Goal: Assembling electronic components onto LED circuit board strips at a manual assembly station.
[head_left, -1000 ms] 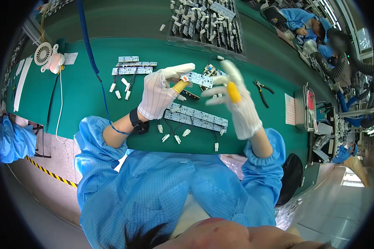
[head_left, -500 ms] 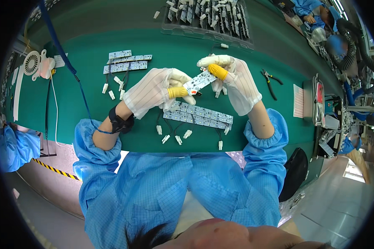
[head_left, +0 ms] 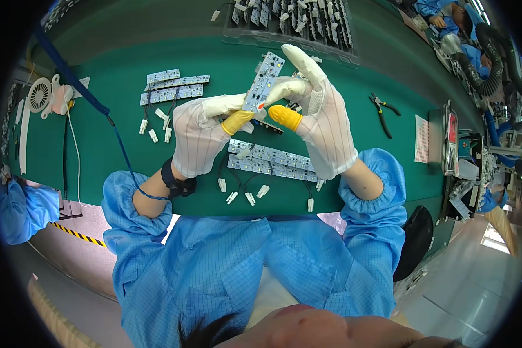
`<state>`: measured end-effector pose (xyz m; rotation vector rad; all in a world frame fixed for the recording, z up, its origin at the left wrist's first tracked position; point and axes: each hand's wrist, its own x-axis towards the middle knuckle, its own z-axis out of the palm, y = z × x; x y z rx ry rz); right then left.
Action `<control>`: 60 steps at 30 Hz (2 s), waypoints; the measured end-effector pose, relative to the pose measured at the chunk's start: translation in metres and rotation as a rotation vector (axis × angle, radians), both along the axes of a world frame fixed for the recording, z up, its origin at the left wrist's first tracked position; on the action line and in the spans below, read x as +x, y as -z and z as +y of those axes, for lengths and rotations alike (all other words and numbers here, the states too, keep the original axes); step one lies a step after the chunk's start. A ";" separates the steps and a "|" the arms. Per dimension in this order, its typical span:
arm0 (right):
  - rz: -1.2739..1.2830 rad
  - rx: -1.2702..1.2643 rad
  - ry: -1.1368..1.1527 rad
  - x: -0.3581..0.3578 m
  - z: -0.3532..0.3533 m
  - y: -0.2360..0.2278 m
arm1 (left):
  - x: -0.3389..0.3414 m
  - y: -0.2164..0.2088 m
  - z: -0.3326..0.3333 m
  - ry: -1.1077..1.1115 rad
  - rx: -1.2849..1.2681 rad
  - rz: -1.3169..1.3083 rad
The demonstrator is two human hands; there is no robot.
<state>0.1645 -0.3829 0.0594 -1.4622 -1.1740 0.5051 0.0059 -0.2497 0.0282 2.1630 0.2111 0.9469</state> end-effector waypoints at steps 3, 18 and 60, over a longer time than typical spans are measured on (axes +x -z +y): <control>0.036 0.006 0.005 -0.002 0.002 0.002 | 0.000 0.009 0.003 -0.023 0.086 -0.046; 0.008 -0.136 0.187 0.023 -0.014 -0.012 | 0.010 0.011 0.004 -0.036 -0.211 -0.100; -1.030 -1.066 1.202 0.282 -0.197 0.032 | 0.009 -0.001 0.002 0.106 -0.492 0.067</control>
